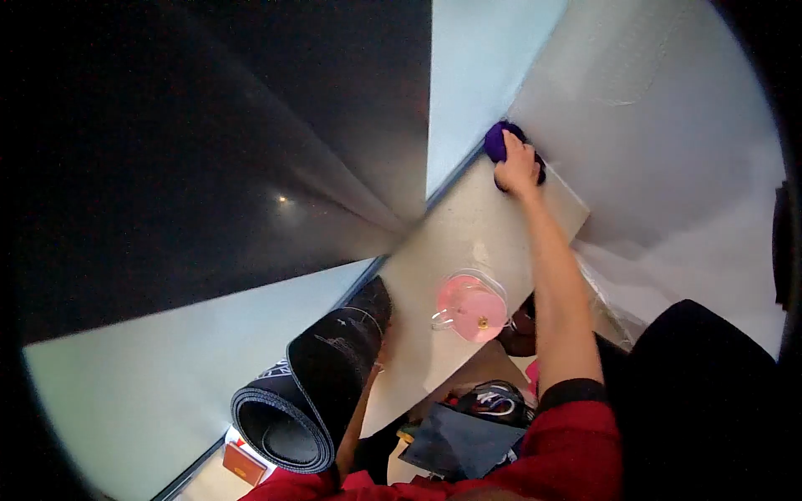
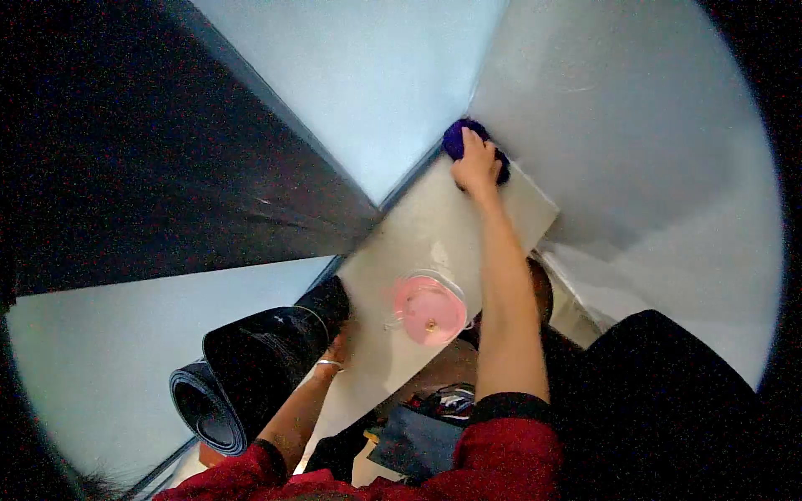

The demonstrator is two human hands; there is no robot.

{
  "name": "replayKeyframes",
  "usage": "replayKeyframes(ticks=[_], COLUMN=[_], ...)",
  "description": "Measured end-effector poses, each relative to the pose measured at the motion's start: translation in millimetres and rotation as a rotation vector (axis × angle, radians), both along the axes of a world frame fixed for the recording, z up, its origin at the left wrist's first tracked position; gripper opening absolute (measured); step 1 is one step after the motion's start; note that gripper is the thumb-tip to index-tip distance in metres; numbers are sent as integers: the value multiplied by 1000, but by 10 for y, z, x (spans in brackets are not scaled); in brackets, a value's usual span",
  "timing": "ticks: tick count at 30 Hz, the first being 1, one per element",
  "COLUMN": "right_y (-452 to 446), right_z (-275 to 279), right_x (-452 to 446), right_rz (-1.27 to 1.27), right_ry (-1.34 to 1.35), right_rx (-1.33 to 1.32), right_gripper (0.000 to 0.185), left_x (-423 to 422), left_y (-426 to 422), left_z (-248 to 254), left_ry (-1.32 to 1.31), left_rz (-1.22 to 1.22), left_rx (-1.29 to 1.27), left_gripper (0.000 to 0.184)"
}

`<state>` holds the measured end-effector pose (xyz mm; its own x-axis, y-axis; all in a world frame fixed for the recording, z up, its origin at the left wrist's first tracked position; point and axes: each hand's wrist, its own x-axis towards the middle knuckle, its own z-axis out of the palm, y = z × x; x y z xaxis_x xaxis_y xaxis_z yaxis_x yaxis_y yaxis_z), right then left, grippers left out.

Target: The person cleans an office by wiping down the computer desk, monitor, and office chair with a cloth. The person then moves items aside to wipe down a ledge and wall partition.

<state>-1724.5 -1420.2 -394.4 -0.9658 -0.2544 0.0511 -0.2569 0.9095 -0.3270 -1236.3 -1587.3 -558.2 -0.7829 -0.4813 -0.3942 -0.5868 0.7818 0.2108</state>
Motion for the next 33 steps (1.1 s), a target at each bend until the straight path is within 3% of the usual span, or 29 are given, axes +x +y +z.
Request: replayKeyframes(ticks=[2, 4, 6, 9, 10, 11, 12, 14, 16, 17, 20, 24, 25, 27, 28, 31, 32, 33], right_y=[-279, -109, -10, 216, 227, 324, 322, 95, -179, -230, 3, 101, 85, -71, -149, 36, 79, 63], right_z=[-18, 201, 153, 64, 275, 136, 111, 1, -210, 132, 181, 279, 212, 82, 62, -1, 178, 328], right_x=[201, 414, 479, 251, 156, -92, -191, -10, 343, 507, 353, -271, -275, -297, -181, 200, 327, 603], right_rz=[-19, 219, 269, 39, -41, -66, -112, -95, 122, 146, 182, -19, -25, -38, -40, 69, 73, 18], right_ry=[-17, -205, -587, -321, -161, -31, 6, 6, 96, -131, -607, -106, -101, -48, -144, -285, -492, -392], right_rx=[6, -116, -185, -528, -497, -343, -319, -30, -6, -76, -469, -313, -324, 18, 128, -307, -452, -853], right_gripper=[59, 55, 53, 51, 51, 54, 56, 52, 47, 48, 49, 59, 59, 66, 69, 50, 46, 45], left_x=[-47, -20, -36, 35, 28, 19, 20, 1, -23, -19, 19, 52, 50, 21, 9, 37, 46, 65], left_y=[-25, -57, -67, -45, -52, -41, -39, -34, -33, -48, -102, -89, -92, -44, -42, -69, -81, -90], left_z=[-4, 14, 63, -9, -18, -16, -15, -25, -20, -18, 10, -7, -42, -64, -74, -49, -51, -55], left_ry=[-22, -23, -32, -39, -37, -35, -24, -26, -25, -25, -29, -45, -37, -34, -36, -37, -39, -41], left_rz=[4, 0, 1, 7, 7, 4, 3, -7, -11, -11, -16, -27, -30, -34, -32, -30, -28, -23], left_rx=[12, 16, 9, -3, -4, -2, -6, -7, 3, 7, 6, 4, 4, 5, 6, 12, 12, 10], left_gripper=[60, 60, 60, 60, 60, 60, 60, 60, 60, 60, 60, 60, 60, 60, 60, 60, 60, 60])
